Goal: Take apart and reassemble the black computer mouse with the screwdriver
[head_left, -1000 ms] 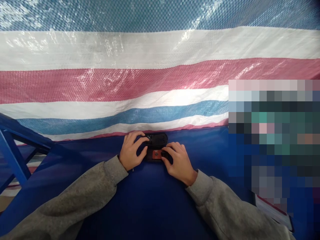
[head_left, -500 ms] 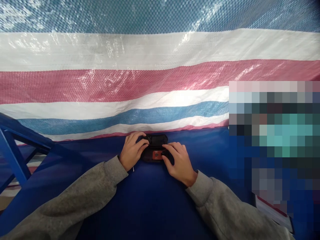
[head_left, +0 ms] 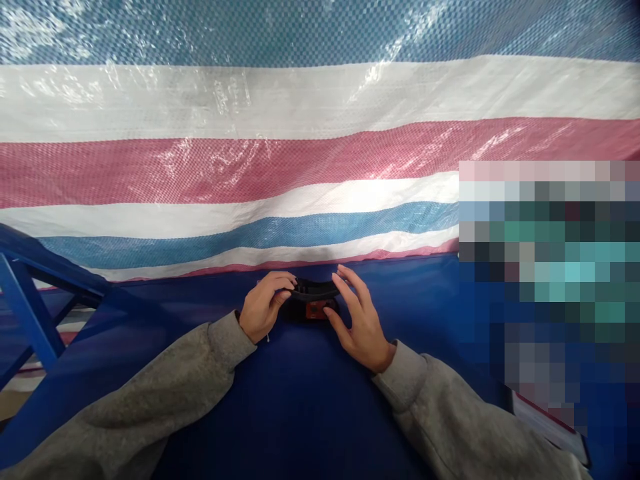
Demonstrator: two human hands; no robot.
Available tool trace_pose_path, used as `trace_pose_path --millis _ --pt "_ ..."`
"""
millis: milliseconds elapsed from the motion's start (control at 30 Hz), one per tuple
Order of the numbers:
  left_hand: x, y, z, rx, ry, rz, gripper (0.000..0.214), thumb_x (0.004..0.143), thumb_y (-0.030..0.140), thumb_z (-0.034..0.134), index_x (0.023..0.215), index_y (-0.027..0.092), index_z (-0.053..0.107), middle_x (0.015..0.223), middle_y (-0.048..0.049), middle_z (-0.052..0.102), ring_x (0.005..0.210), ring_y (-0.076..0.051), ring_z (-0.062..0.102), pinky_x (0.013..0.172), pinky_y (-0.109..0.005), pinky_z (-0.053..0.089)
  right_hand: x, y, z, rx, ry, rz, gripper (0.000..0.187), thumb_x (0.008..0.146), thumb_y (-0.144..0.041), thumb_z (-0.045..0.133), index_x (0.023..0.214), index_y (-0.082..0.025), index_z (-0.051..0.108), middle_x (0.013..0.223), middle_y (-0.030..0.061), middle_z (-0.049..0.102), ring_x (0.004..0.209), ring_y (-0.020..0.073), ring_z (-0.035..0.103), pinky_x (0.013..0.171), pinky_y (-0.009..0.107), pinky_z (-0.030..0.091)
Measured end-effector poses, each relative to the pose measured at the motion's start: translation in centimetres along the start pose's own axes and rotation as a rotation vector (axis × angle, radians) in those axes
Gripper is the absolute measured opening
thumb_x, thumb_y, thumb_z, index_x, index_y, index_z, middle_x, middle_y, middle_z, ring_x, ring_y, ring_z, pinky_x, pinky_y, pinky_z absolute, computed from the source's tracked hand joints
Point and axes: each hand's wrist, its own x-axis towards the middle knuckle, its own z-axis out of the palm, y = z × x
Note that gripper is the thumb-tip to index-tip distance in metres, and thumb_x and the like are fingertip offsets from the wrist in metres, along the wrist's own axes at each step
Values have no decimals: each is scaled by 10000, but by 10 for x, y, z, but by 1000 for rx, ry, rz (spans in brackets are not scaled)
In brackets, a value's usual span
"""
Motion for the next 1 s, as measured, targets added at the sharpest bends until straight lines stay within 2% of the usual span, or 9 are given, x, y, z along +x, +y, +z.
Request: trace_pose_path --millis 133,267,467,533,600,667,767,833,1000 --pt "2 7 -3 -74 -113 -111 170 987 290 440 1007 185 573 919 -65 665 854 -163 656 778 -291 541 -2 1 1 -1 19 -66 715 920 -134 559 1528 -295 217 1437 152 405 1310 305 452 1015 501 478" --pt "11 17 -6 -158 -177 -307 206 976 330 466 986 188 616 869 -29 661 771 -143 629 713 -259 505 -4 2 1 -87 2 -109 683 909 -182 608 1505 -298 295 1417 155 432 1225 301 523 969 484 493" --pt "19 19 -8 -337 -228 -603 295 949 431 491 977 175 636 784 -8 621 568 -99 521 530 -226 438 -2 2 1 -168 -20 -93 605 890 -333 653 1427 -181 420 1227 168 590 1129 299 583 899 461 481" --pt "18 17 -9 -329 -223 -568 327 964 447 446 1028 183 630 890 -38 657 682 -133 595 630 -260 491 -2 2 1 -160 -4 -84 605 865 -387 671 1386 -161 459 1159 161 628 1072 298 608 868 458 478" --pt "17 14 -10 -231 -245 -444 387 936 497 482 1159 200 591 1077 -78 660 932 -206 632 827 -343 502 -1 2 2 -149 6 -58 590 857 -420 661 1354 -156 485 1125 154 650 1038 299 623 857 461 474" --pt "15 10 -11 -68 -321 -314 640 805 588 634 1305 214 497 1209 -108 620 1091 -278 588 947 -428 449 -1 3 2 -139 -5 -20 560 863 -431 640 1332 -156 505 1119 152 661 1021 296 631 860 466 470" --pt "11 7 -9 144 -472 -219 947 632 624 770 1404 231 388 1244 -117 607 1124 -322 564 972 -479 412 -1 5 3 -111 -46 8 524 877 -437 618 1307 -153 521 1125 154 666 1005 289 633 865 466 469" --pt "9 6 -6 206 -526 -193 909 680 589 752 1421 239 359 1212 -104 628 1105 -307 573 962 -468 410 -1 5 4 -88 -101 5 514 887 -442 607 1303 -153 521 1141 154 660 1024 288 622 883 470 467" --pt "6 5 -3 251 -531 -131 806 752 550 702 1410 242 353 1158 -84 661 1046 -281 604 939 -445 409 -2 8 6 -88 -264 13 536 921 -457 561 1352 -148 485 1213 155 621 1127 297 571 963 495 454"
